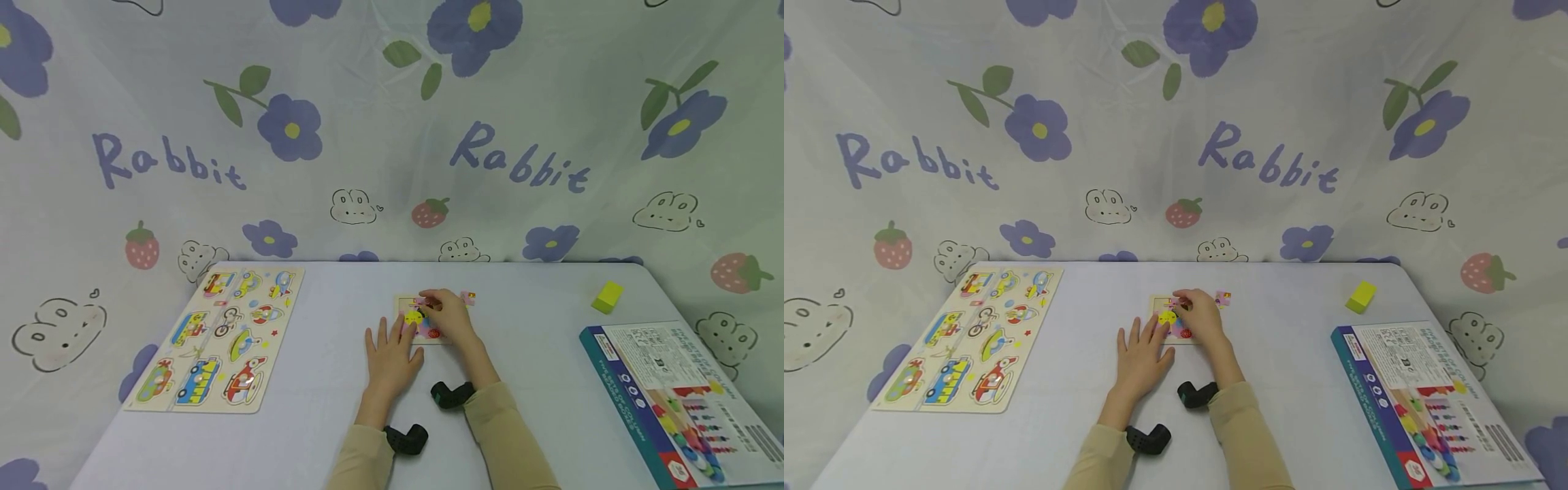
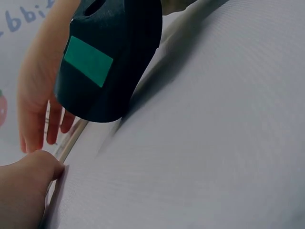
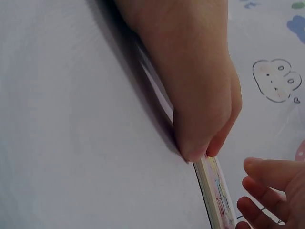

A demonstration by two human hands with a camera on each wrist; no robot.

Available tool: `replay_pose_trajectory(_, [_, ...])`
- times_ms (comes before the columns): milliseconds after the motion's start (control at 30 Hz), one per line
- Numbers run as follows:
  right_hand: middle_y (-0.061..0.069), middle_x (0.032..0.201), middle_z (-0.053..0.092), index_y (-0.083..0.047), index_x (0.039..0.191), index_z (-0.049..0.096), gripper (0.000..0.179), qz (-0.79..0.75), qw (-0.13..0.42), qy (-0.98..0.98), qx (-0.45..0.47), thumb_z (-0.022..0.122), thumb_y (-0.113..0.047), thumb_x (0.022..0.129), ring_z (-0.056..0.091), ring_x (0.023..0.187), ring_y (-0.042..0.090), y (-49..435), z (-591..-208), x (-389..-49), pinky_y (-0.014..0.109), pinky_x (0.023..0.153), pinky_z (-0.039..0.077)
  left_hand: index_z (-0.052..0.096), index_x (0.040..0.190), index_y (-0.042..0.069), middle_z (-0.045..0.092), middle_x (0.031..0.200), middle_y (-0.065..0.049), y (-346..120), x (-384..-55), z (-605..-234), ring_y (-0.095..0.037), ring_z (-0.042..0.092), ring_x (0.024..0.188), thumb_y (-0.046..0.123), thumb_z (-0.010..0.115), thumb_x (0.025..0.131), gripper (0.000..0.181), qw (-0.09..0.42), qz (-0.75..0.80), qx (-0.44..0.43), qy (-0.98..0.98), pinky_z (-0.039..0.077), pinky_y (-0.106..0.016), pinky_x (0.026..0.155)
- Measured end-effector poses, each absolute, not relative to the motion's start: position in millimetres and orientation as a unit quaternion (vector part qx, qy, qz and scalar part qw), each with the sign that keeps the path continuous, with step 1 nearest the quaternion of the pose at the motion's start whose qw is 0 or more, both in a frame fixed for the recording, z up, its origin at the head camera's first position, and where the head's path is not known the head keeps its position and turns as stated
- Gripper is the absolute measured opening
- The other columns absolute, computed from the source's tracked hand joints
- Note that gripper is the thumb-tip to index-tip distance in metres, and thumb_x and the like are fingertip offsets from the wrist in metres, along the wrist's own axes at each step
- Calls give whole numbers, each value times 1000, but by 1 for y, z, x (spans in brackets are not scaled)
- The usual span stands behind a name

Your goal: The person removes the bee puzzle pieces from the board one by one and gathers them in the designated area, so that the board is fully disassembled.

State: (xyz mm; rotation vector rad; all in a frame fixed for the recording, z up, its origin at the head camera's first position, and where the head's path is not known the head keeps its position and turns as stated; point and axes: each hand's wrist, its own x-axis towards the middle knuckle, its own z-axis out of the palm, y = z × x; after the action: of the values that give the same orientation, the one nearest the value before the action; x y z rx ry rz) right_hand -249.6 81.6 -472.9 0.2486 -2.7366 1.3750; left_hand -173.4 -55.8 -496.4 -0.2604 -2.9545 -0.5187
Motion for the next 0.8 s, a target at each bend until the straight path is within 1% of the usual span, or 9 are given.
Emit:
replay_pose_trajectory(133, [11, 107, 63, -9, 112, 66, 30, 399, 37, -909, 112, 69, -15, 82, 56, 104, 27, 79, -475, -249, 45, 93, 42, 50, 133, 20, 33, 148, -5, -56, -173, -496, -38, 19, 137, 41, 48, 89, 49, 68, -172, -89, -979, 6, -61, 106])
replay_pose_trajectory(200, [13, 109, 62, -10, 111, 66, 31, 382, 41, -915, 122, 70, -16, 82, 54, 106, 30, 77, -477, -249, 48, 94, 40, 49, 134, 20, 33, 148, -5, -56, -173, -496, -38, 19, 137, 41, 48, 89, 50, 66, -170, -89, -979, 6, -61, 106])
replay_pose_trajectory(467, [13, 112, 58, -13, 112, 67, 32, 336, 50, -930, 140, 69, -19, 80, 51, 106, 33, 75, -483, -250, 50, 90, 38, 47, 136, 20, 31, 149, -4, -56, -173, -496, -38, 17, 138, 42, 47, 90, 52, 58, -164, -89, -981, 5, -61, 106])
replay_pose_trajectory(667, [14, 113, 57, -12, 113, 66, 32, 314, 54, -935, 155, 68, -20, 82, 49, 107, 35, 74, -485, -250, 52, 93, 35, 47, 136, 20, 31, 149, -4, -56, -174, -497, -37, 17, 138, 42, 46, 90, 51, 59, -162, -88, -981, 5, -61, 106])
replay_pose_trajectory(800, [14, 113, 55, -12, 115, 65, 32, 289, 56, -941, 166, 66, -21, 85, 47, 107, 35, 73, -486, -249, 54, 91, 34, 47, 136, 20, 31, 149, -4, -56, -173, -497, -37, 18, 138, 43, 46, 90, 52, 61, -158, -88, -982, 6, -61, 106])
